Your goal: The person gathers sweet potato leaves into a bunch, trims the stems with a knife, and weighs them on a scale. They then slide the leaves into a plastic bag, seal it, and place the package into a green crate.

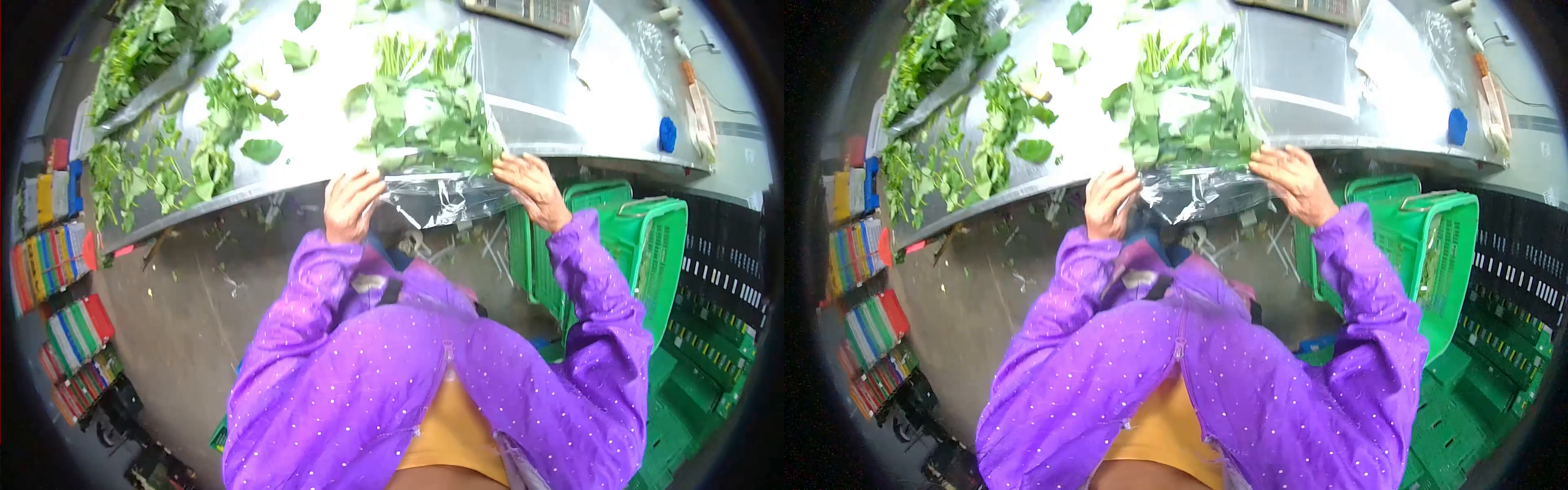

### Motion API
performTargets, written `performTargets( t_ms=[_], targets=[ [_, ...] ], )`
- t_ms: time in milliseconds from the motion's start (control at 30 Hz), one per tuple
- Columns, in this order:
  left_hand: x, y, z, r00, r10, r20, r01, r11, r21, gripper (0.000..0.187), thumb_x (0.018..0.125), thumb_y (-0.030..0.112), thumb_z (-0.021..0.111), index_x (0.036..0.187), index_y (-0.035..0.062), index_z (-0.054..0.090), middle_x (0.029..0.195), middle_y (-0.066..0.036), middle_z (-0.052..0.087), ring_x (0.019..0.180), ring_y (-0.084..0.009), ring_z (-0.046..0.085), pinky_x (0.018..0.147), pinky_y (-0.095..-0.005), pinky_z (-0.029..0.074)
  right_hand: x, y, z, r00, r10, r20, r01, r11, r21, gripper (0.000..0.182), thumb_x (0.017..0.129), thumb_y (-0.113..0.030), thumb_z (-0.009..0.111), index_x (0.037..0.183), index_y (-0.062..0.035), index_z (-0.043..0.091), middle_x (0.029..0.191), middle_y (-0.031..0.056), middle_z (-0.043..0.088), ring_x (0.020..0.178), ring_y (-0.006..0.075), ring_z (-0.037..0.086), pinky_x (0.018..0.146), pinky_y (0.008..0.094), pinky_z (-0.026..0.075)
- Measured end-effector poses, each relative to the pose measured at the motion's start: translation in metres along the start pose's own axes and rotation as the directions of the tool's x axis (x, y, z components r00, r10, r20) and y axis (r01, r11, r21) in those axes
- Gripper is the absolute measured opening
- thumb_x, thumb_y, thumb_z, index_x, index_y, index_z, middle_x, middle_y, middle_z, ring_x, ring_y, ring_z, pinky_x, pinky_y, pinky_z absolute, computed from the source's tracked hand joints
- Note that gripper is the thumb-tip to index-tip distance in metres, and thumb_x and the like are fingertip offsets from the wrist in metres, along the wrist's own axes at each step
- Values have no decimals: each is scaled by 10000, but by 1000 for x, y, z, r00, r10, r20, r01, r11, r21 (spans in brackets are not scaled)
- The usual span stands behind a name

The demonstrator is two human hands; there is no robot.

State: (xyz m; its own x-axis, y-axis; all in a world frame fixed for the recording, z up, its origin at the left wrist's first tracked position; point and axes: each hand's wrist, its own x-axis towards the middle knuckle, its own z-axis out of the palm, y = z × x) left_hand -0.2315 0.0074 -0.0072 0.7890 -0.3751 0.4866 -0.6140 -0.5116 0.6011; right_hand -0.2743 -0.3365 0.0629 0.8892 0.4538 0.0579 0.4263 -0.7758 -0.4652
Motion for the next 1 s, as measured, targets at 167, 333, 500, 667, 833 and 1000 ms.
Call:
performTargets(
  t_ms=[167, 333, 500, 667, 833, 1000],
  targets=[
    [85, 27, -49, 951, -226, -209, 106, 877, -469, 165, 897, 100, 479, 905, 20, 623, 908, -126, 664, 1059, -280, 551, 994, -445, 311, 51, -43, -55, 923, 136, -361, 88, 836, 541, 345, 937, -252, 402, 1092, -4, 584, 1210, 140, 541, 1205, 268, 433, 1033, 388, 246],
    [262, 35, -92, 896, -161, -413, -117, 813, -571, 204, 922, 128, 461, 860, -21, 586, 761, -126, 650, 695, -180, 627, 710, -311, 495, 158, -36, -139, 762, 344, -549, 280, 590, 757, 411, 956, -311, 357, 984, 51, 548, 908, 182, 644, 873, 253, 621, 851, 354, 445],
    [321, 51, -116, 904, -227, -363, -130, 662, -738, 245, 930, 208, 473, 873, -12, 565, 692, -123, 629, 593, -177, 609, 564, -284, 487, 197, -36, -186, 747, 414, -521, 299, 490, 819, 381, 947, -326, 391, 949, 24, 543, 802, 176, 645, 721, 229, 633, 702, 304, 484],
    [162, 34, -94, 854, -497, -155, 295, 707, -643, 214, 915, 180, 455, 806, 23, 551, 619, -46, 556, 511, -128, 564, 433, -229, 391, 120, -43, -75, 779, 594, -200, -138, 473, 870, 386, 924, -353, 432, 824, -3, 560, 644, 80, 603, 606, 143, 591, 545, 243, 434],
    [20, 15, -51, 480, -851, 213, 695, 220, -684, 226, 916, 229, 475, 817, 33, 526, 560, -98, 581, 409, -129, 522, 379, -219, 385, 50, -57, 48, 740, 654, 156, -375, 208, 903, 399, 941, -361, 405, 731, -44, 528, 558, 38, 540, 474, 119, 549, 453, 214, 398],
    [9, 11, -47, 420, -878, 229, 720, 169, -673, 220, 907, 236, 501, 799, 47, 532, 543, -78, 567, 379, -112, 487, 352, -216, 360, 50, -62, 57, 706, 683, 190, -403, 165, 900, 412, 940, -365, 395, 720, -38, 516, 517, 71, 544, 454, 123, 546, 416, 220, 377]
  ],
)
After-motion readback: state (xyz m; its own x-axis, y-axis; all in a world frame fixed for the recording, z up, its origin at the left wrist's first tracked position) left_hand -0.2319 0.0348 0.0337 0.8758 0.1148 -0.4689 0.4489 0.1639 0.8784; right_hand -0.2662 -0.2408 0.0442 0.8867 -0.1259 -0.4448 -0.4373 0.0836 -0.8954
